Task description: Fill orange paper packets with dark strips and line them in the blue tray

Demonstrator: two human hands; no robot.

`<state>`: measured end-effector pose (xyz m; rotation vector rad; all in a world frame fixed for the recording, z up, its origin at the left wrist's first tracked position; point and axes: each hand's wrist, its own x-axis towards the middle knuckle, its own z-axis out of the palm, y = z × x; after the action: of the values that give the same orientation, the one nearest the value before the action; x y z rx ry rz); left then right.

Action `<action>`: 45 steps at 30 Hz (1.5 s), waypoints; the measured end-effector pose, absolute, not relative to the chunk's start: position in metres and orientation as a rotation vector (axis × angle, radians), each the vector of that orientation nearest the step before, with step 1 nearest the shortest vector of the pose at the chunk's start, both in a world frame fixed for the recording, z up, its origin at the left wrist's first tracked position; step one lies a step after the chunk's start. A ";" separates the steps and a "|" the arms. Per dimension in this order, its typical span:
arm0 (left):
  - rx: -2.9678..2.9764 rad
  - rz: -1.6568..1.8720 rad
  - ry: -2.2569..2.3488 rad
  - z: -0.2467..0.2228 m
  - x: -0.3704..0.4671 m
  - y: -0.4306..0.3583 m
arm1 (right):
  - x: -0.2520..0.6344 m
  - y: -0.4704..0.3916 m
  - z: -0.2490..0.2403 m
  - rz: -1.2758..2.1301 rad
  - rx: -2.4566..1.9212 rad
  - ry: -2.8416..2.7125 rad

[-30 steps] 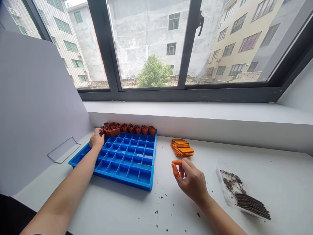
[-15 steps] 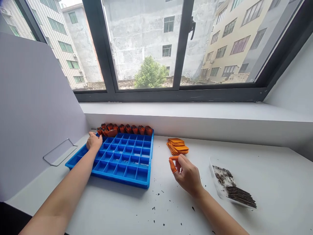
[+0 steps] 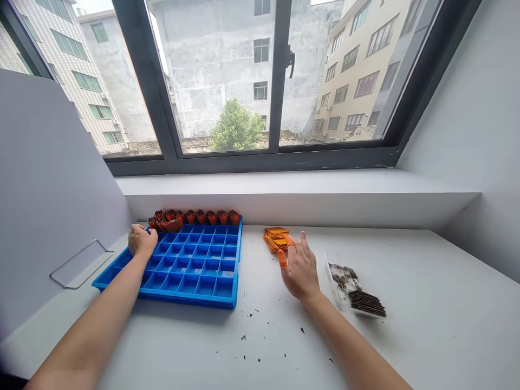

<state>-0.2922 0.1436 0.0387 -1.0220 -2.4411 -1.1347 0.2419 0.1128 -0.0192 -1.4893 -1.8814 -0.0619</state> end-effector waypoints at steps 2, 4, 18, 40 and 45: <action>-1.044 -1.170 -2.340 0.043 -0.287 0.140 | 0.240 0.112 -0.019 -0.063 -1.469 -1.893; -1.098 -1.200 -2.240 0.049 -0.280 0.138 | 0.239 0.111 -0.019 -0.074 -1.432 -1.871; -2.332 -1.011 -1.497 0.109 -0.062 0.170 | 0.238 0.112 -0.011 -0.127 -1.155 -1.372; -2.693 -0.155 -1.677 0.066 0.092 0.254 | 0.242 0.112 0.002 -0.276 -1.022 -1.379; -2.485 -0.379 -1.643 0.100 0.080 0.217 | 0.243 0.112 0.002 -0.276 -1.062 -1.379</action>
<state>0.0797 0.2171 0.0995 -2.4850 -1.6426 -0.3789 0.2430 0.1118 0.0016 -1.0617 -1.3788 -0.2755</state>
